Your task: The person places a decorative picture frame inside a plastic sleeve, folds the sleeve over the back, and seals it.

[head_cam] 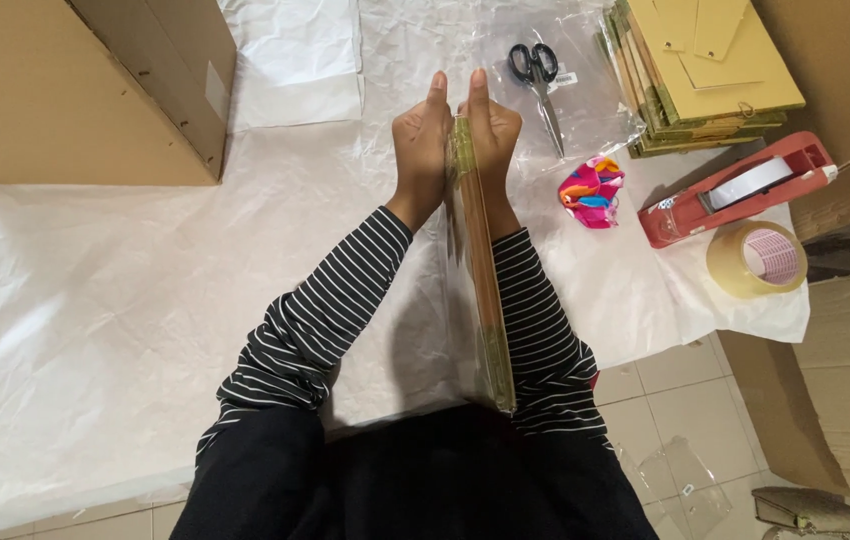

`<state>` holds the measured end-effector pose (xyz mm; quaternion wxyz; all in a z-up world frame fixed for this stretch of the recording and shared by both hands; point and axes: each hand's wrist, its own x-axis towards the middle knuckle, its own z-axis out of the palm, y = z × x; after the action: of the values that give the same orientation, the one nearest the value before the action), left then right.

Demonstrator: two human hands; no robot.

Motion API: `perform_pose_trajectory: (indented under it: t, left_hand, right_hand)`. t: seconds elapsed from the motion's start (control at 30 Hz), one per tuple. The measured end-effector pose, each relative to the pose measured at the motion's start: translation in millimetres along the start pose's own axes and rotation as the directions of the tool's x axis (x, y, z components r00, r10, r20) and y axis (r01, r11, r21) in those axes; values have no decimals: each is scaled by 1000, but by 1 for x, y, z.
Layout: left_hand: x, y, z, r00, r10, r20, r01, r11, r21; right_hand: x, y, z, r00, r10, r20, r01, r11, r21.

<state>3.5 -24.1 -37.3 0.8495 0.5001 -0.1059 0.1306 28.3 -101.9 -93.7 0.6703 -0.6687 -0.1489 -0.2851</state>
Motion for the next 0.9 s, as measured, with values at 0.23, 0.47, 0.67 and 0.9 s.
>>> perform_pose_trajectory:
  t: [0.23,0.47,0.67,0.9]
  left_hand:
    - [13,2,-9,983,-180,-37,177,982,-73]
    - [30,-1,-29,968,-246,-49,244,969,-36]
    - [22,-27,-29,977,-208,-52,204,976,-72]
    - [19,-39,-18,977,-214,22,214,962,-168]
  right_hand:
    - [-3,-4,4,998,-52,45,53,998,-19]
    - [-8,-24,15,987,-157,38,160,980,-115]
    - [-11,-20,18,975,-164,-150,140,977,-159]
    - [-11,-18,15,978,-152,-141,135,983,-121]
